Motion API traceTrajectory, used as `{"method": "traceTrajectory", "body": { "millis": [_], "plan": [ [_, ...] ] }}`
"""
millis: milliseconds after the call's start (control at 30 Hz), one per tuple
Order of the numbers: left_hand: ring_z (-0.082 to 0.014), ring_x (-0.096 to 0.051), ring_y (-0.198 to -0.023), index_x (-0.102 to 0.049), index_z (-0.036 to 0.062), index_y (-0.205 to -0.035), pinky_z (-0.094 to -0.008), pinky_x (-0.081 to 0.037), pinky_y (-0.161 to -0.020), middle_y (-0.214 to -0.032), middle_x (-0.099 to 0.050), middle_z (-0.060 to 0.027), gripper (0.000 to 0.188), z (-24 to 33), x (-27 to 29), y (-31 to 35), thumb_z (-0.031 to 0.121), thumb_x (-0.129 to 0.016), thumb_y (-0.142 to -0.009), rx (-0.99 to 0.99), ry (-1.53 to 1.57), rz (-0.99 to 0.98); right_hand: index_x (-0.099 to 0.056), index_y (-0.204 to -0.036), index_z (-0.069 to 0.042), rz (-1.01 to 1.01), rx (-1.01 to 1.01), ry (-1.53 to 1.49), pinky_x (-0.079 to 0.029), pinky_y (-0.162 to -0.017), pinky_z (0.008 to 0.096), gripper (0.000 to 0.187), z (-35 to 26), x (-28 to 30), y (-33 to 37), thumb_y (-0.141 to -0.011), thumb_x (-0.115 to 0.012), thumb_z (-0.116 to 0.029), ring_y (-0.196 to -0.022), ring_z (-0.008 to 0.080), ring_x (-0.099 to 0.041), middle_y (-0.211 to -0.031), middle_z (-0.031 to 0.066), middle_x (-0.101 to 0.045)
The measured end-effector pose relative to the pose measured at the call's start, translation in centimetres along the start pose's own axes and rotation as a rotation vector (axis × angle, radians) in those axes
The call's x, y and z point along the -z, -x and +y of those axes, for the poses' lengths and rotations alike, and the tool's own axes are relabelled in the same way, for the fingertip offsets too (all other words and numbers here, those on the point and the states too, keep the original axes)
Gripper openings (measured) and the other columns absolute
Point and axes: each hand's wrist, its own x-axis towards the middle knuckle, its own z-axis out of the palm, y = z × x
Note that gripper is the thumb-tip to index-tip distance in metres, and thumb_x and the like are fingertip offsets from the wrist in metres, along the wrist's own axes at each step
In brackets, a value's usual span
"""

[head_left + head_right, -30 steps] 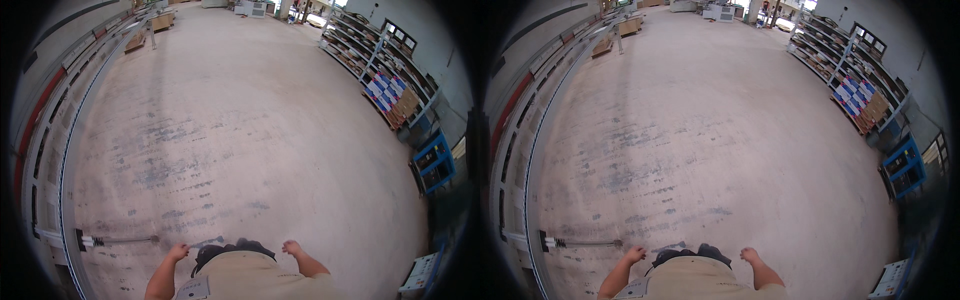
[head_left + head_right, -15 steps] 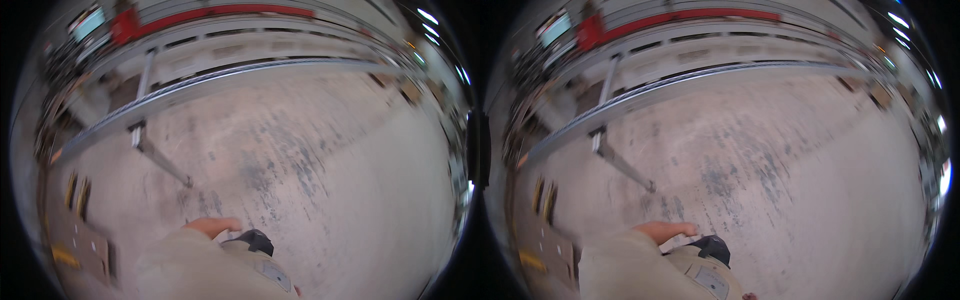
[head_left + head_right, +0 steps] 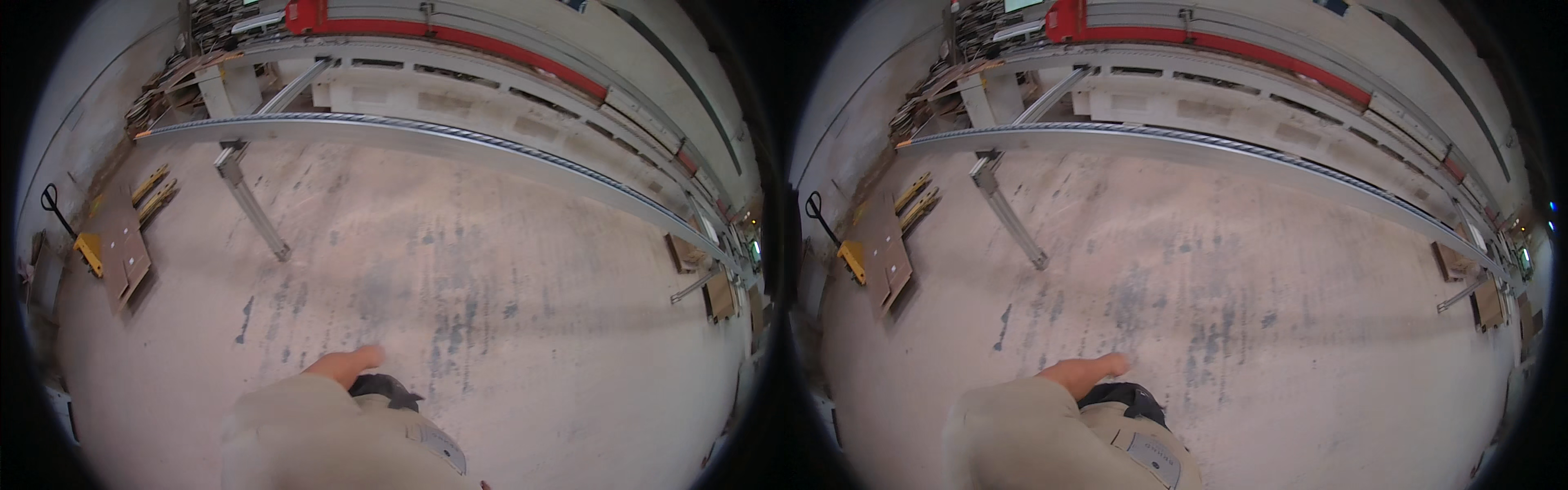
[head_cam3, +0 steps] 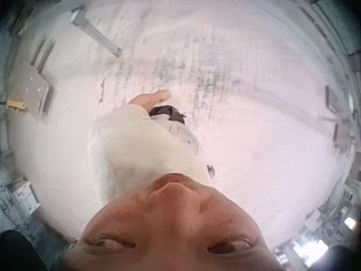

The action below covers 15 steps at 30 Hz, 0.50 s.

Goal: The person picks up flat wooden panels from a pile and places them onto a conveyor belt. They then walk to a workbench and use a handheld tool to scrape or clean the surface of the panels before stacking them.

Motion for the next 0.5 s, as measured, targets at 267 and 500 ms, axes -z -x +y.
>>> {"method": "traceTrajectory", "body": {
  "millis": [267,500],
  "plan": [
    [-0.0278,-0.069,-0.065,-0.074,0.0071,-0.074,-0.0407,-0.057,-0.074,-0.074,-0.072,-0.0113,0.033,11.6,-1.9,-6.6,0.035,-0.059,-0.085,0.454,0.777,-0.129,-0.062,-0.107,-0.006,0.116,0.129,0.189,-0.049,-0.064,0.0325,0.022,-19.9,12.6,-21.8,-0.094,-0.053,-0.022,-0.08,0.0167,-0.067,-0.089,0.0074,-0.07],
    [-0.0325,-0.073,-0.068,-0.063,-0.0041,-0.104,-0.0397,-0.055,-0.049,-0.085,-0.072,-0.0221,0.02,32.1,17.0,-29.9,0.005,-0.051,-0.091,0.326,0.998,-0.141,-0.063,-0.114,-0.003,-0.004,0.013,0.287,-0.052,-0.068,0.0342,0.029,-17.8,20.7,-32.3,-0.092,-0.056,-0.02,-0.086,0.0184,-0.069,-0.095,0.0098,-0.072]
  ]
}}
